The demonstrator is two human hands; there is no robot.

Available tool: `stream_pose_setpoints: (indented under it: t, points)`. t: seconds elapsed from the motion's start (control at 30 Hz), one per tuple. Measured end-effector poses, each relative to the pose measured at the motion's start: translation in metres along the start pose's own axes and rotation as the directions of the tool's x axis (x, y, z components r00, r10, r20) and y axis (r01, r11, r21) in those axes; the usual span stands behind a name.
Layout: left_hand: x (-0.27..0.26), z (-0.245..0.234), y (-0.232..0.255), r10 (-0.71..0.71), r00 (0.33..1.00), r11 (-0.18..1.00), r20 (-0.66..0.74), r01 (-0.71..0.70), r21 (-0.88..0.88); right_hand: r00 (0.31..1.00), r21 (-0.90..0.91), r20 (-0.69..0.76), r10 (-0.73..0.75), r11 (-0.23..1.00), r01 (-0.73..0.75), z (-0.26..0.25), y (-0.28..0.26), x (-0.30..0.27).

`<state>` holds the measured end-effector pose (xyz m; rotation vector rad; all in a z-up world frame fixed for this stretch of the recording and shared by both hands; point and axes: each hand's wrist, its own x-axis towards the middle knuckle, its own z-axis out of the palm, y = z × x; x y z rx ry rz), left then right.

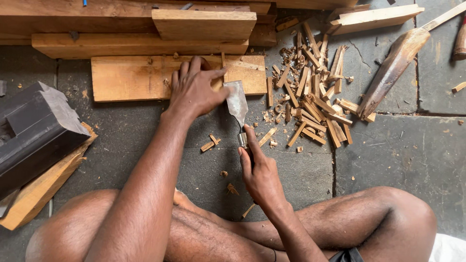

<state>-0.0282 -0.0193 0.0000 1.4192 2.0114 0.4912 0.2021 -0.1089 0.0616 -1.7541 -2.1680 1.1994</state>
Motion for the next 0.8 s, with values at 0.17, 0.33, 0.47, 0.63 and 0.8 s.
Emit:
stream_pose_setpoints:
  t: [0.17,0.33,0.47,0.63,0.8]
  points:
    - [-0.013,0.012,0.006,-0.021,0.994,1.000,-0.110,0.022,0.012,0.991,-0.029,0.043,0.123,0.992,-0.122,0.005,-0.002,0.011]
    - [-0.006,0.018,0.000,-0.047,0.982,0.998,-0.181,0.037,-0.059,0.995,0.036,-0.055,-0.088,0.995,0.090,0.009,0.000,0.015]
    - [0.007,0.017,0.000,-0.114,0.978,0.991,-0.177,0.099,-0.087,0.999,-0.008,-0.001,0.050,0.999,-0.050,0.010,-0.008,0.018]
    - [0.026,0.029,-0.011,-0.144,0.932,0.984,-0.333,0.098,-0.151,1.000,0.017,-0.004,0.005,1.000,-0.005,0.013,-0.019,0.054]
    - [0.032,0.032,-0.013,-0.059,0.865,0.993,-0.498,0.002,-0.115,0.996,0.046,-0.048,-0.073,0.996,0.075,0.021,-0.022,0.065]
